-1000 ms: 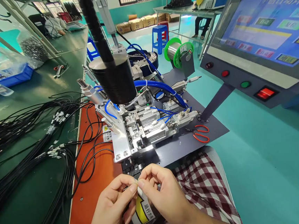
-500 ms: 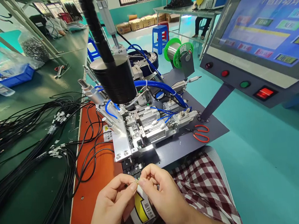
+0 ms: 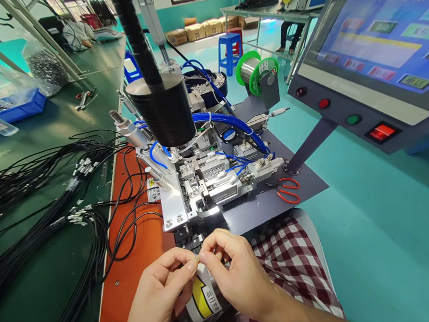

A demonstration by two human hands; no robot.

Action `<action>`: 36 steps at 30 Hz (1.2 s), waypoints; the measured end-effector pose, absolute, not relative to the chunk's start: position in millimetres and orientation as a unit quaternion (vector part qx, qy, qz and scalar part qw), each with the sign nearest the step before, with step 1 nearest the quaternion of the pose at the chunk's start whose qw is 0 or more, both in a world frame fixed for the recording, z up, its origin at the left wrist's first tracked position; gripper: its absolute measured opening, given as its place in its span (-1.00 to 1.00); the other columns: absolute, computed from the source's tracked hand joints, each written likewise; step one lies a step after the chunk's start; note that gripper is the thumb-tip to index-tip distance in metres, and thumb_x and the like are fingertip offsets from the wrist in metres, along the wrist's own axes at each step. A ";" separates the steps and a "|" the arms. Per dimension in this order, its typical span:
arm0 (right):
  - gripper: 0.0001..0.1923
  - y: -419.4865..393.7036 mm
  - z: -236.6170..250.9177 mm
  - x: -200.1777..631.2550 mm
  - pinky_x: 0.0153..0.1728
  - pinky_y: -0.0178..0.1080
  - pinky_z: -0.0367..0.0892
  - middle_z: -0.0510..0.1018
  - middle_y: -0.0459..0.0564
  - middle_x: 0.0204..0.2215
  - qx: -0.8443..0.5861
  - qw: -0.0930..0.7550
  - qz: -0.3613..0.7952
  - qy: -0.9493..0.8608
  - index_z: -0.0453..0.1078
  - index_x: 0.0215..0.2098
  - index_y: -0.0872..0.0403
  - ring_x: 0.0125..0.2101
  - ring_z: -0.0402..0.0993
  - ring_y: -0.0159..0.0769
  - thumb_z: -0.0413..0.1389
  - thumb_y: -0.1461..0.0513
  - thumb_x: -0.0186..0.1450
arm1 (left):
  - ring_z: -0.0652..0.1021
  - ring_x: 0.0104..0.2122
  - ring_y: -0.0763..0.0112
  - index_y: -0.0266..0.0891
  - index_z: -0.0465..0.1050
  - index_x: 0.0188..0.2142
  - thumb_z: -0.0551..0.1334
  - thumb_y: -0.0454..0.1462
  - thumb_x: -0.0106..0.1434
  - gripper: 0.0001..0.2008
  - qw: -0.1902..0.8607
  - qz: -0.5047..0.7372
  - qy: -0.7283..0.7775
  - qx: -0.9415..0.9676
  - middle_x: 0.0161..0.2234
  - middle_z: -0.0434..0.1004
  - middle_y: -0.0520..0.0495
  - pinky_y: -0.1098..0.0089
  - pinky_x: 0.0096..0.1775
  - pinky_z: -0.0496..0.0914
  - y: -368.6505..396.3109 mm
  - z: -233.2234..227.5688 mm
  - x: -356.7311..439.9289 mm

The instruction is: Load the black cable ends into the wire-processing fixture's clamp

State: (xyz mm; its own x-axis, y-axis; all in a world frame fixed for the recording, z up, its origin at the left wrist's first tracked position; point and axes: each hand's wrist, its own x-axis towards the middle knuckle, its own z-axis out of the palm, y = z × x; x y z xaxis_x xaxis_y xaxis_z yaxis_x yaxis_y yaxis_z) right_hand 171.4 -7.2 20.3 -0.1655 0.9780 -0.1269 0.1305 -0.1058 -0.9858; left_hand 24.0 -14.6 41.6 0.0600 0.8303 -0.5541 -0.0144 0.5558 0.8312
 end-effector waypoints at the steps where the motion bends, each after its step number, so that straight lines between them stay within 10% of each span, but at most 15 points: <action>1: -0.81 -6.1 20.0 171.6 -0.51 -0.34 0.16 0.35 -0.15 -0.55 -0.510 0.397 0.537 -0.542 0.33 -0.48 0.08 -0.54 0.23 -0.41 0.08 0.23 0.30 | 0.15 -0.76 0.62 -0.27 0.43 -0.45 0.33 -0.11 0.10 -0.74 0.631 0.323 0.605 0.362 -0.76 0.12 0.21 0.57 -0.68 0.05 -14.0 41.3 23.1; 8: -0.78 8.6 10.9 172.2 -0.54 -0.33 0.09 0.25 -0.19 -0.59 -0.516 0.405 0.597 -0.462 0.28 -0.48 0.07 -0.58 0.13 -0.42 0.09 0.14 0.28 | 0.53 -0.35 0.35 -0.24 0.48 -0.31 0.12 -0.36 0.27 -0.85 0.344 0.324 0.541 0.696 -0.35 0.48 -0.09 0.44 -0.32 0.42 -5.0 32.8 12.6; 16: -0.70 17.7 -6.0 168.6 -0.57 -0.33 0.00 0.19 -0.22 -0.63 -0.530 0.374 0.612 -0.452 0.26 -0.49 0.07 -0.61 0.05 -0.44 0.09 0.04 0.24 | 0.49 -0.44 0.34 -0.35 0.46 -0.11 0.01 -0.45 0.29 -0.70 0.137 0.212 0.461 0.851 -0.36 0.43 -0.15 0.40 -0.43 0.45 1.1 17.9 -2.8; 36: -0.73 22.5 -15.5 167.1 -0.58 -0.33 -0.04 0.15 -0.24 -0.63 -0.515 0.372 0.630 -0.446 0.24 -0.48 0.08 -0.61 0.02 -0.44 0.09 0.07 0.25 | 0.50 -0.41 0.24 -0.42 0.42 -0.03 0.01 -0.53 0.21 -0.62 0.103 0.174 0.454 0.868 -0.34 0.42 -0.21 0.26 -0.43 0.50 1.4 7.9 -5.9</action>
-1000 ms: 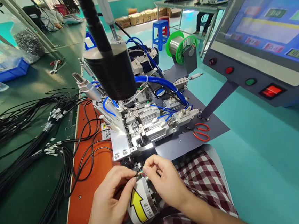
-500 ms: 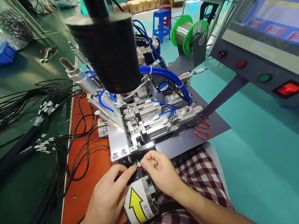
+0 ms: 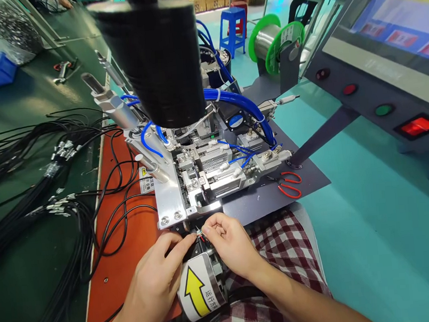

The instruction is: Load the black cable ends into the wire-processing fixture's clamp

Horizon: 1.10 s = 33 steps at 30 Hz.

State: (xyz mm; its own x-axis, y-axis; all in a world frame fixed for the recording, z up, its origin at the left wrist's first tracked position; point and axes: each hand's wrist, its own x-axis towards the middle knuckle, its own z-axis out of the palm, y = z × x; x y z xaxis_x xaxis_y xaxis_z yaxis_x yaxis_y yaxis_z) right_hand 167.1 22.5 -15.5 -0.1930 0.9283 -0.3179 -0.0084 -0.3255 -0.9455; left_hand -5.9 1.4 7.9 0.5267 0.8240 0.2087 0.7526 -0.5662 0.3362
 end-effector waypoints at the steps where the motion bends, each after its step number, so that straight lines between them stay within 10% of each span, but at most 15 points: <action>1: -0.73 22.6 -16.1 167.1 -0.58 -0.32 -0.04 0.15 -0.25 -0.64 -0.515 0.373 0.630 -0.446 0.24 -0.48 0.07 -0.61 0.02 -0.44 0.09 0.07 0.25 | 0.49 -0.40 0.23 -0.42 0.41 -0.01 0.00 -0.52 0.22 -0.62 0.109 0.171 0.455 0.867 -0.32 0.42 -0.22 0.25 -0.42 0.50 1.0 7.5 -6.1; 33: -0.72 15.6 -25.4 161.4 -0.60 -0.35 0.00 0.18 -0.26 -0.65 -0.487 0.416 0.644 -0.419 0.21 -0.44 0.07 -0.64 0.08 -0.47 0.08 0.06 0.28 | 0.47 -0.36 0.22 -0.37 0.30 0.08 0.01 -0.51 0.19 -0.55 0.125 0.149 0.465 0.864 -0.26 0.37 -0.20 0.25 -0.40 0.47 -3.2 3.3 -8.1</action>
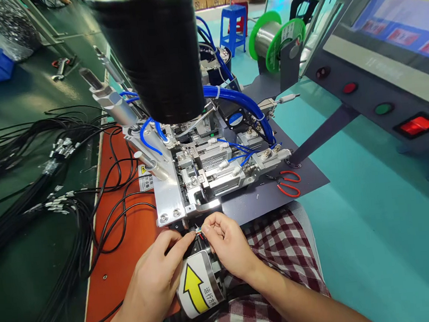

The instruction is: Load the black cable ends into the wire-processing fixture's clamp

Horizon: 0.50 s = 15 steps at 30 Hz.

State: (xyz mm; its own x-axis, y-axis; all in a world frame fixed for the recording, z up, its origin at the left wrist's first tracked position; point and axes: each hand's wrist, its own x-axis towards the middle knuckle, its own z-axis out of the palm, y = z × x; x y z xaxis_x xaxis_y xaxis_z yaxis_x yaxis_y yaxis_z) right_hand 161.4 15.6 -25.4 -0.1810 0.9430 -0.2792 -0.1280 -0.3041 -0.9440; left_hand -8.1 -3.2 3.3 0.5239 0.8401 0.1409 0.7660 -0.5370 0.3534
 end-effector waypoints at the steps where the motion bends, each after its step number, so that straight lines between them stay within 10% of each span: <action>1: -0.71 15.8 -24.8 161.6 -0.60 -0.35 0.00 0.18 -0.27 -0.66 -0.487 0.412 0.648 -0.416 0.21 -0.44 0.06 -0.65 0.08 -0.47 0.08 0.04 0.27 | 0.47 -0.36 0.22 -0.37 0.30 0.08 0.00 -0.52 0.19 -0.55 0.124 0.148 0.465 0.864 -0.26 0.37 -0.20 0.25 -0.40 0.47 -3.2 3.6 -8.1; 15: -0.78 16.5 -18.4 159.1 -0.61 -0.36 0.06 0.21 -0.26 -0.69 -0.547 0.371 0.621 -0.421 0.21 -0.46 0.06 -0.66 0.14 -0.45 0.02 0.12 0.27 | 0.46 -0.35 0.28 -0.29 0.31 0.08 -0.01 -0.53 0.20 -0.53 0.118 0.164 0.456 0.867 -0.27 0.37 -0.15 0.33 -0.38 0.45 -1.1 4.0 -8.5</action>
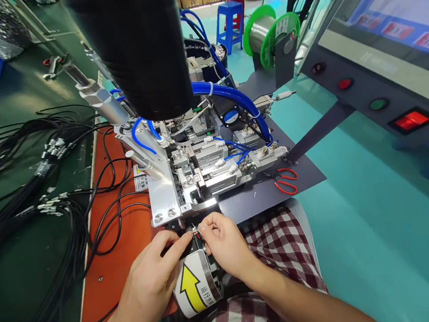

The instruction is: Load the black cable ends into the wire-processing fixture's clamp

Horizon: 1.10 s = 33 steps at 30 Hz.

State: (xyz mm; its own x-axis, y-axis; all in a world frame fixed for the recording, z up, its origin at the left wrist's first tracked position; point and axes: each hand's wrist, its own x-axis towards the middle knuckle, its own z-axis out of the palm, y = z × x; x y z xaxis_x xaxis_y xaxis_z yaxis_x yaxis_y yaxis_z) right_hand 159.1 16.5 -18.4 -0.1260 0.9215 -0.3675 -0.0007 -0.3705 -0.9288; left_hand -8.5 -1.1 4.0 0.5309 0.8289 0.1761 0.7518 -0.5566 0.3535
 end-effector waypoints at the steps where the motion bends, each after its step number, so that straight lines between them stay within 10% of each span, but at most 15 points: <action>1: -0.77 17.0 -17.9 159.2 -0.62 -0.36 0.06 0.21 -0.26 -0.70 -0.542 0.366 0.633 -0.415 0.21 -0.47 0.06 -0.67 0.14 -0.46 0.02 0.11 0.27 | 0.46 -0.35 0.30 -0.26 0.30 0.08 0.00 -0.52 0.20 -0.53 0.117 0.163 0.456 0.867 -0.27 0.37 -0.14 0.34 -0.36 0.44 -1.2 4.0 -8.7; 33: -0.75 22.7 -12.0 158.0 -0.59 -0.33 0.11 0.31 -0.16 -0.62 -0.540 0.411 0.584 -0.447 0.36 -0.48 0.08 -0.58 0.16 -0.40 0.13 0.07 0.22 | 0.51 -0.30 0.24 -0.22 0.32 0.09 0.06 -0.52 0.15 -0.49 0.140 0.150 0.472 0.857 -0.17 0.39 -0.18 0.28 -0.33 0.50 -3.7 -0.2 -10.6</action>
State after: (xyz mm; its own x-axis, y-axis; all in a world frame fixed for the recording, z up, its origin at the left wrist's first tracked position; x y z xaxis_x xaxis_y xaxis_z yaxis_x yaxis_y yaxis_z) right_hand 158.0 22.7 -12.0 -0.0807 0.9615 -0.2628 0.0030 -0.2635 -0.9647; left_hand -10.6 -3.7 -0.2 0.5088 0.8517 0.1256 0.7679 -0.5149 0.3810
